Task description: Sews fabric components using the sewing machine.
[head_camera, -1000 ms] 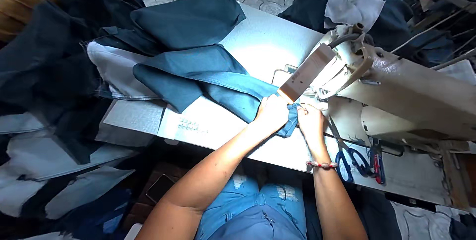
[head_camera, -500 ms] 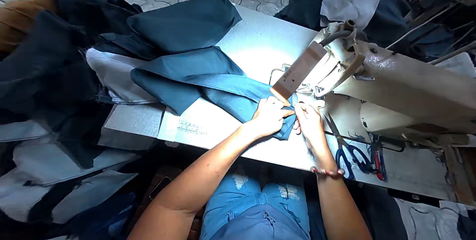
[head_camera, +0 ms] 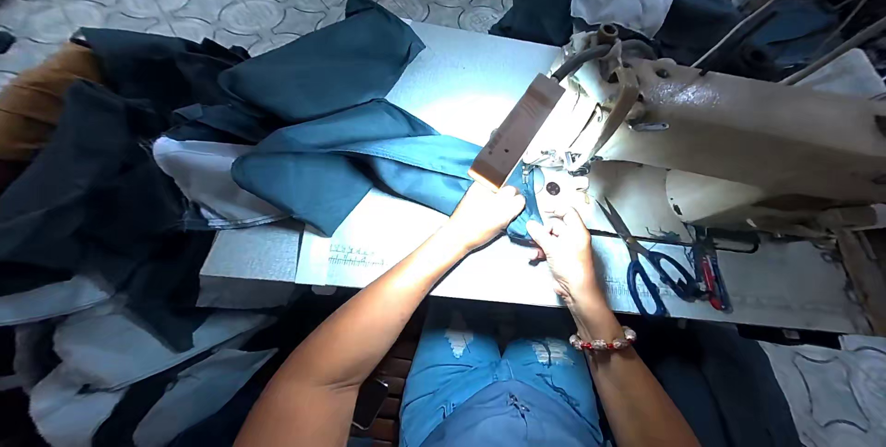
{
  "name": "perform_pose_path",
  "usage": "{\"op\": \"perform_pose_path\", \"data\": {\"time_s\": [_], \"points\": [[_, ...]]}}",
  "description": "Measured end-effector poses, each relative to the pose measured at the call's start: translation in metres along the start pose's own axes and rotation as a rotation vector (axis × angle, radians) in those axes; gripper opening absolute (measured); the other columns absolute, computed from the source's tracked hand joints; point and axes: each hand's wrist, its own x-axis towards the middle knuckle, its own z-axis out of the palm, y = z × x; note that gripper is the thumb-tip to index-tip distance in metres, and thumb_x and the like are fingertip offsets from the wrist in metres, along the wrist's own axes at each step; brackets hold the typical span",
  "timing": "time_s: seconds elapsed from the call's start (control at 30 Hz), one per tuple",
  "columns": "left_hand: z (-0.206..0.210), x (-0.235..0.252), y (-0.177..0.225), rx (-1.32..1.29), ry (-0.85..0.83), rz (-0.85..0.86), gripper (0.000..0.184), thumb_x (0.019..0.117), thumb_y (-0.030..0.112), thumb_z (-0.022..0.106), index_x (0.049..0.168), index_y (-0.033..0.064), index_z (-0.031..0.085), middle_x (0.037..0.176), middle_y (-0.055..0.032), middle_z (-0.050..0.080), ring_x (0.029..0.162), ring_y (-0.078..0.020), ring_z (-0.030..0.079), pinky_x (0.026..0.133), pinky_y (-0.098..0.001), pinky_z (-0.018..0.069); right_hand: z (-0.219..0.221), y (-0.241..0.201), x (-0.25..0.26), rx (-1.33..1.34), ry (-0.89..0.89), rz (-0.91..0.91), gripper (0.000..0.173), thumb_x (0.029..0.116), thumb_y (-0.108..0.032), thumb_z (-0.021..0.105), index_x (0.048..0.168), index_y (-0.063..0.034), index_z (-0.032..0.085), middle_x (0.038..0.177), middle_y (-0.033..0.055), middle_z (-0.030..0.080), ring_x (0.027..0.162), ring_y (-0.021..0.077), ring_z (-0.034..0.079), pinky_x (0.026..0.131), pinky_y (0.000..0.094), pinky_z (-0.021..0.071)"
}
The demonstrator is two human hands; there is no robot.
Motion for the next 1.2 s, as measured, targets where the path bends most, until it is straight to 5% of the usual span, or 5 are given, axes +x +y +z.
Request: {"op": "perform_pose_path", "data": {"time_s": [0.23, 0.47, 0.57, 0.67, 1.2], "points": [[-0.028, -0.021, 0.019, -0.123, -0.548, -0.139, 0.086, 0.0886, 0.083, 0.035, 0.142, 0.0204, 0.062, 0.156, -0.0231, 0.045, 0.150, -0.0420, 0.033, 0.121, -0.0621, 0.0200, -0.024, -0.003, 0.016, -0.543, -0.172, 0.028, 0.040, 0.0976, -0.013, 0.070, 0.130, 0.0054, 0.056, 0.076, 0.0075, 0.062, 0.053, 0.0067, 0.055, 0.052, 0.0223, 0.0499], [-0.026, -0.025, 0.017, -0.217, -0.500, -0.155, 0.073, 0.0944, 0.073, 0.039, 0.139, 0.0212, 0.066, 0.156, -0.0255, 0.043, 0.151, -0.0438, 0.031, 0.120, -0.0636, 0.0195, -0.004, -0.001, 0.016, -0.776, -0.029, -0.193, 0.045, 0.0952, -0.010, 0.070, 0.134, 0.0083, 0.059, 0.109, 0.0264, 0.070, 0.090, 0.0372, 0.069, 0.085, 0.0541, 0.0529], [-0.026, -0.022, 0.015, -0.302, -0.321, -0.221, 0.046, 0.0949, 0.040, 0.049, 0.118, 0.0094, 0.075, 0.140, -0.0250, 0.059, 0.133, -0.0436, 0.053, 0.107, -0.0623, 0.0396, -0.003, 0.000, 0.013, -0.815, -0.049, -0.159, 0.041, 0.0970, -0.005, 0.065, 0.135, 0.0077, 0.059, 0.109, 0.0269, 0.071, 0.091, 0.0386, 0.070, 0.086, 0.0544, 0.0536], [-0.030, -0.005, 0.019, -0.289, -0.329, -0.405, 0.042, 0.0984, 0.021, 0.046, 0.129, 0.0021, 0.068, 0.140, -0.0233, 0.057, 0.125, -0.0425, 0.057, 0.100, -0.0594, 0.0445, -0.003, 0.002, 0.010, -0.810, -0.041, -0.162, 0.036, 0.1002, -0.004, 0.058, 0.134, 0.0079, 0.061, 0.111, 0.0273, 0.071, 0.094, 0.0393, 0.070, 0.090, 0.0542, 0.0531], [-0.004, 0.001, 0.028, -0.094, -0.291, -0.340, 0.045, 0.0974, 0.029, 0.043, 0.126, 0.0098, 0.072, 0.127, -0.0220, 0.063, 0.118, -0.0436, 0.056, 0.095, -0.0592, 0.0402, 0.002, -0.003, 0.004, -0.857, -0.062, -0.140, 0.036, 0.1032, -0.003, 0.050, 0.136, 0.0045, 0.062, 0.114, 0.0255, 0.072, 0.105, 0.0400, 0.070, 0.096, 0.0523, 0.0521]]}}
